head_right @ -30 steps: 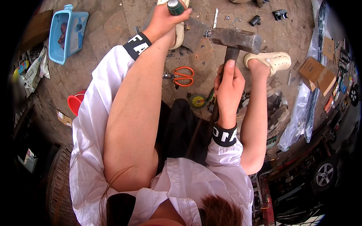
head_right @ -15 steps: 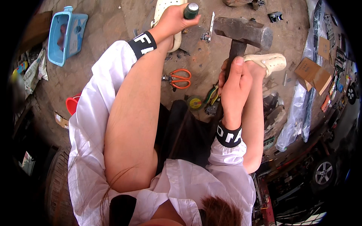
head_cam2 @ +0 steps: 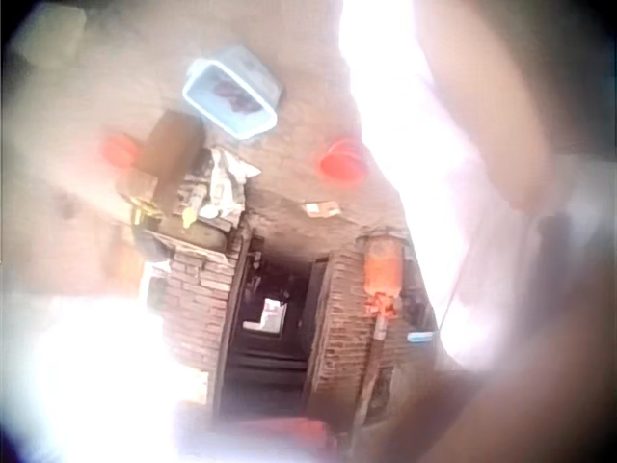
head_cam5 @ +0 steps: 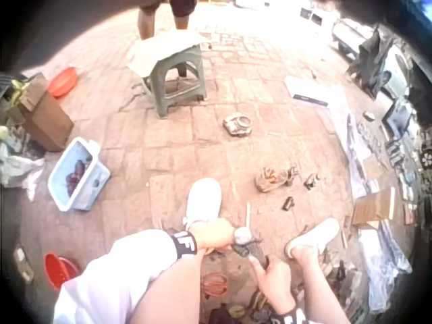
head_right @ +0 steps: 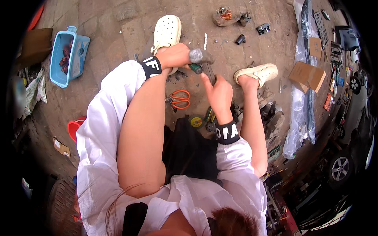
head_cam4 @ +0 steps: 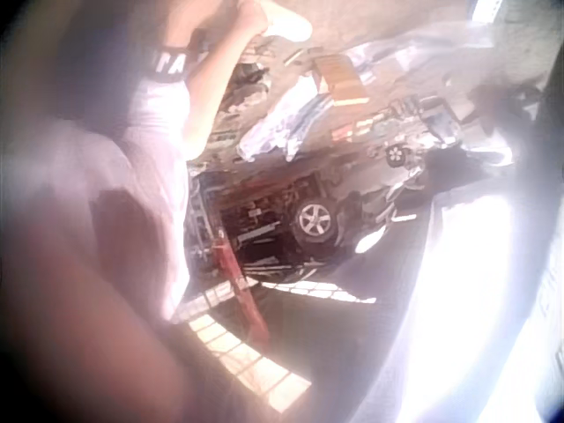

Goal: The person sits on the ground and uses a hammer and screwdriver to work on a small cylindrical object wrapped in tape. They repeatedly strike the object and adjust its position, then briefly inspect it before continuing to hammer.

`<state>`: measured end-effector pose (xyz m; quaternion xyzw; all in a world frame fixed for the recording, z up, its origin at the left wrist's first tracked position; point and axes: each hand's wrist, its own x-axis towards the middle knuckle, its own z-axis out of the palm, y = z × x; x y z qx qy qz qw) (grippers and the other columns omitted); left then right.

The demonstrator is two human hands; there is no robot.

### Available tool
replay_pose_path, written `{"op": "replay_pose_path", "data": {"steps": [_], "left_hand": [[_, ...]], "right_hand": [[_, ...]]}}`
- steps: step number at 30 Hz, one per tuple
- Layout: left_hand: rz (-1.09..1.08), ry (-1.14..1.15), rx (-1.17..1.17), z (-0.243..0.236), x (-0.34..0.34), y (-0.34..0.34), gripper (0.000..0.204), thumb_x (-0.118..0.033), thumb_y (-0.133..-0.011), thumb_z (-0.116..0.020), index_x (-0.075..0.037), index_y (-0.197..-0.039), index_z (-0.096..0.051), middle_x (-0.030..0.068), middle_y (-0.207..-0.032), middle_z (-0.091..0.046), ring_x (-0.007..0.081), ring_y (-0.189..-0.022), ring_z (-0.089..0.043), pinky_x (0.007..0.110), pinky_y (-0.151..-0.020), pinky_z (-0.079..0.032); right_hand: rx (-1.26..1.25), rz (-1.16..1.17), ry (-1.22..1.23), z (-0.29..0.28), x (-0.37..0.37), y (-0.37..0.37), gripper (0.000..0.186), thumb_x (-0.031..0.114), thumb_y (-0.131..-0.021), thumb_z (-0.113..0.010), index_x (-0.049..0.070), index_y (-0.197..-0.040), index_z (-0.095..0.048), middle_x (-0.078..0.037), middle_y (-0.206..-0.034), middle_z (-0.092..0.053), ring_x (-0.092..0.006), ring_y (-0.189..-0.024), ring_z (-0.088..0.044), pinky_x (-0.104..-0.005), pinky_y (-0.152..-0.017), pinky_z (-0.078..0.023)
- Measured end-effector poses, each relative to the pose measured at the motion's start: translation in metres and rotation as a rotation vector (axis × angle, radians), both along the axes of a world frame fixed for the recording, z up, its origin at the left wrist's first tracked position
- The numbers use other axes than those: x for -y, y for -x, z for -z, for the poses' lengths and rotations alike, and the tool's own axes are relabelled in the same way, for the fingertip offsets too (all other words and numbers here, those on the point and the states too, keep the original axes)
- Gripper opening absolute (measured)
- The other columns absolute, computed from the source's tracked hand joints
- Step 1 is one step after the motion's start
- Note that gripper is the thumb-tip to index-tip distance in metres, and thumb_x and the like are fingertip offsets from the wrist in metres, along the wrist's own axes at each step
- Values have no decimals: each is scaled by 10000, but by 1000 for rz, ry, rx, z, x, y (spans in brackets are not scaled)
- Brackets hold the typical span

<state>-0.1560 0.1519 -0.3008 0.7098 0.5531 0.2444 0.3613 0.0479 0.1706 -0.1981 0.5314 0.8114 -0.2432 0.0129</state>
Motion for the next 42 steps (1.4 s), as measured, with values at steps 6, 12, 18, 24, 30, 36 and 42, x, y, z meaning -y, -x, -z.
{"op": "replay_pose_path", "data": {"steps": [6, 12, 18, 24, 30, 36, 42], "left_hand": [[-536, -237, 197, 14, 6, 1, 228, -294, -792, -719, -81, -819, -641, 75, -686, -642, 252, -623, -612, 336, -593, -485], [-771, -136, 375, 23, 2, 3, 323, -332, -787, -734, -31, -744, -626, 76, -604, -620, 178, -550, -584, 311, -576, -481], [-747, -96, 302, 24, 5, 4, 176, -210, -825, -723, -45, -842, -664, 18, -706, -652, 88, -659, -592, 252, -634, -495], [-774, -158, 319, 23, 4, 1, 334, -335, -776, -742, -20, -758, -632, 90, -632, -630, 186, -562, -575, 317, -599, -486], [-758, -70, 267, 20, 7, 3, 292, -315, -782, -741, -36, -790, -654, 75, -666, -648, 179, -609, -606, 302, -619, -499], [-779, -166, 277, 18, 10, 5, 251, -275, -797, -742, -40, -817, -659, 52, -691, -662, 129, -635, -612, 278, -623, -500], [-789, -135, 276, 17, 8, 7, 336, -349, -794, -731, -29, -784, -630, 75, -636, -638, 170, -592, -614, 312, -599, -494]], "right_hand": [[-662, 844, 398, -44, 6, -37, 505, 494, -989, -364, 40, -809, -496, 7, -510, -374, -96, -371, -336, -242, -357, -274], [-617, 825, 406, -50, 6, -66, 504, 491, -988, -378, 38, -805, -504, 7, -486, -365, -92, -351, -316, -240, -344, -257], [-617, 801, 517, -29, 23, -65, 480, 451, -994, -411, 32, -780, -507, 7, -494, -387, -68, -372, -333, -219, -344, -251], [-629, 765, 515, -29, 23, -61, 475, 450, -996, -408, 37, -782, -505, 8, -498, -391, -68, -378, -334, -219, -348, -253], [-593, 773, 514, -33, 22, -57, 471, 446, -998, -405, 38, -784, -504, 9, -498, -388, -68, -382, -333, -219, -351, -249], [-602, 764, 512, -31, 24, -55, 470, 447, -997, -405, 42, -780, -502, 11, -497, -386, -67, -382, -333, -217, -352, -251], [-604, 760, 532, -29, 25, -56, 470, 446, -998, -403, 43, -778, -505, 14, -496, -386, -63, -379, -328, -218, -353, -249]]}}
